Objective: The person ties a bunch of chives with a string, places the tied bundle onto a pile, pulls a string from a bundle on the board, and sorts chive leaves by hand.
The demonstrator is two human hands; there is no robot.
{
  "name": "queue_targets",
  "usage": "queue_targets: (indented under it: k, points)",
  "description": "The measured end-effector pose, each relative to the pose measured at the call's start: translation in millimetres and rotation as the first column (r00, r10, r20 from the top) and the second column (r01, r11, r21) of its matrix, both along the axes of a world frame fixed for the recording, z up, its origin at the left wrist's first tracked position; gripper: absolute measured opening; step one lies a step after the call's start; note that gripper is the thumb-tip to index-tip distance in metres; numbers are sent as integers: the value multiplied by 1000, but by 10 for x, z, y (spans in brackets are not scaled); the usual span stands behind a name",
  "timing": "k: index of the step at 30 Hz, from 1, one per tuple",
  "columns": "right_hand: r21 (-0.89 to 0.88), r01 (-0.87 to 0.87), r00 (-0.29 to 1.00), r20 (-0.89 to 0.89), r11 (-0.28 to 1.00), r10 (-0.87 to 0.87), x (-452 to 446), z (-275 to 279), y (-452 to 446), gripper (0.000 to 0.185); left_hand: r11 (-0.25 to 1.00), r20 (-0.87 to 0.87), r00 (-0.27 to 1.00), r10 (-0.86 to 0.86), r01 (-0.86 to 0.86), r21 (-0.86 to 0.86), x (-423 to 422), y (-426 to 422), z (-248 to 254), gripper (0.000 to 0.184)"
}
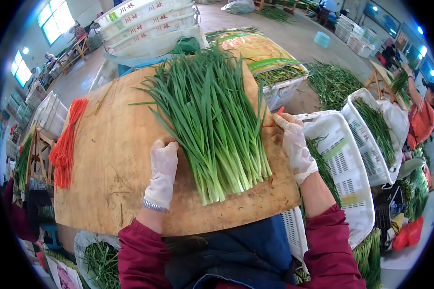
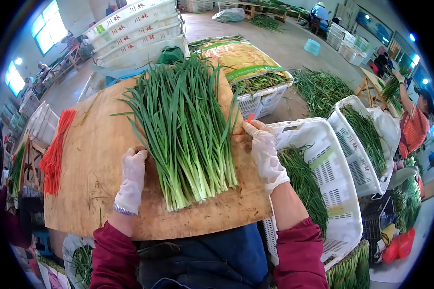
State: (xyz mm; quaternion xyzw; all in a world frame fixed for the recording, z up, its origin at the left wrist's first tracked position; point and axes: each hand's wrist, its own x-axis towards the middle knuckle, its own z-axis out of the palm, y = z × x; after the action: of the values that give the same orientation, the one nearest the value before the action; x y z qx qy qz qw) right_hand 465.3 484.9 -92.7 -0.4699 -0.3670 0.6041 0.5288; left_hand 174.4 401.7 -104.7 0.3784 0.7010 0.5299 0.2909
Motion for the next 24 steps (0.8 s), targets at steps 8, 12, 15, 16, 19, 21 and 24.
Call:
queue_targets:
  k: [8, 12, 15, 16, 19, 21, 24]
  points:
    - [-61, -110, 961, 250, 992, 122, 186, 98, -216, 14, 972, -160, 979, -129, 93, -216, -22, -98, 32, 21]
    - [21, -89, 965, 249, 996, 81, 84, 154, -152, 12, 944, 133, 988, -84, 122, -307, -54, -249, 310, 20]
    - [44, -153, 956, 258, 987, 137, 68, 43, -7, 12, 953, 264, 964, -24, 102, -286, -163, -271, 293, 17]
    - [98, -135, 952, 290, 986, 102, 49, 14, 13, 12, 958, 305, 952, -28, 112, -263, -156, -276, 318, 17]
    - [211, -98, 936, 351, 973, 18, -66, 42, 17, 11, 974, 403, 914, -45, 131, -187, -79, -269, 427, 14]
    - [219, -84, 933, 360, 972, 0, -79, 45, 22, 10, 982, 440, 896, -63, 134, -131, -45, -247, 447, 13]
    - [230, -133, 974, 208, 964, 85, -152, 93, -19, 9, 987, 490, 870, -54, 122, -107, 24, -214, 493, 13]
